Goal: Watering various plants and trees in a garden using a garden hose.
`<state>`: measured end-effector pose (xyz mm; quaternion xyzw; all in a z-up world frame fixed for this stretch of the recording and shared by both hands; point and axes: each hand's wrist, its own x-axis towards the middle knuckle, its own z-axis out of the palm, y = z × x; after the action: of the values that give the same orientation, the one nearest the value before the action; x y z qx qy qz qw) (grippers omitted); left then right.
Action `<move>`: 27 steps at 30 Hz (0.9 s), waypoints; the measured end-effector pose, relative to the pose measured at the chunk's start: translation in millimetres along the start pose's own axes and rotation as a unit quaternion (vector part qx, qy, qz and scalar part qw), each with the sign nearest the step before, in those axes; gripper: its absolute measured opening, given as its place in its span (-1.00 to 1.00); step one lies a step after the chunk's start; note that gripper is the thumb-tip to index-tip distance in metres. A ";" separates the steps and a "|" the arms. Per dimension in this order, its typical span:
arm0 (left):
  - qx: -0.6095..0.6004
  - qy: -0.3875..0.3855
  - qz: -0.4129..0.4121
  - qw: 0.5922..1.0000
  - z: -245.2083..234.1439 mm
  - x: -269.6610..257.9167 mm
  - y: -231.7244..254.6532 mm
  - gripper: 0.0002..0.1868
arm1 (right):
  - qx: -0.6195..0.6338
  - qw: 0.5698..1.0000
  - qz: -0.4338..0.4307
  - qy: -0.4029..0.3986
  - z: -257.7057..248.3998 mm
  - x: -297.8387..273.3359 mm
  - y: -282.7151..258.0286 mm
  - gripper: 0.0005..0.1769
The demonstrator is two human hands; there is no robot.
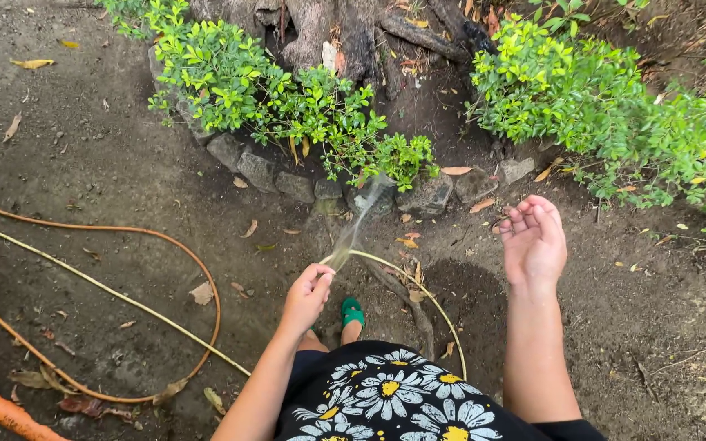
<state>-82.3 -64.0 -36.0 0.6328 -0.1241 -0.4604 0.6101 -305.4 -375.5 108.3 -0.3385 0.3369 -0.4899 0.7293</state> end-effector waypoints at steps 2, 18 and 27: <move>0.019 -0.007 0.000 1.000 4.9 -0.4 4.8 -0.86 | 0.004 1.000 0.004 -0.004 -0.9 0.0 0.9 -0.87; 0.035 -0.012 0.037 0.999 16.7 2.5 3.9 -0.85 | -0.001 1.000 0.010 -0.002 -3.7 -0.2 -3.3 -0.87; -0.044 0.129 0.011 0.991 -23.0 -1.6 23.4 -0.88 | -0.015 0.999 0.036 -0.035 5.7 10.4 12.3 -0.84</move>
<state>-56.9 -52.9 -18.5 0.6578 -0.0313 -0.3733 0.6534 -291.6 -380.8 99.6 -0.3540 0.3300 -0.4460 0.7529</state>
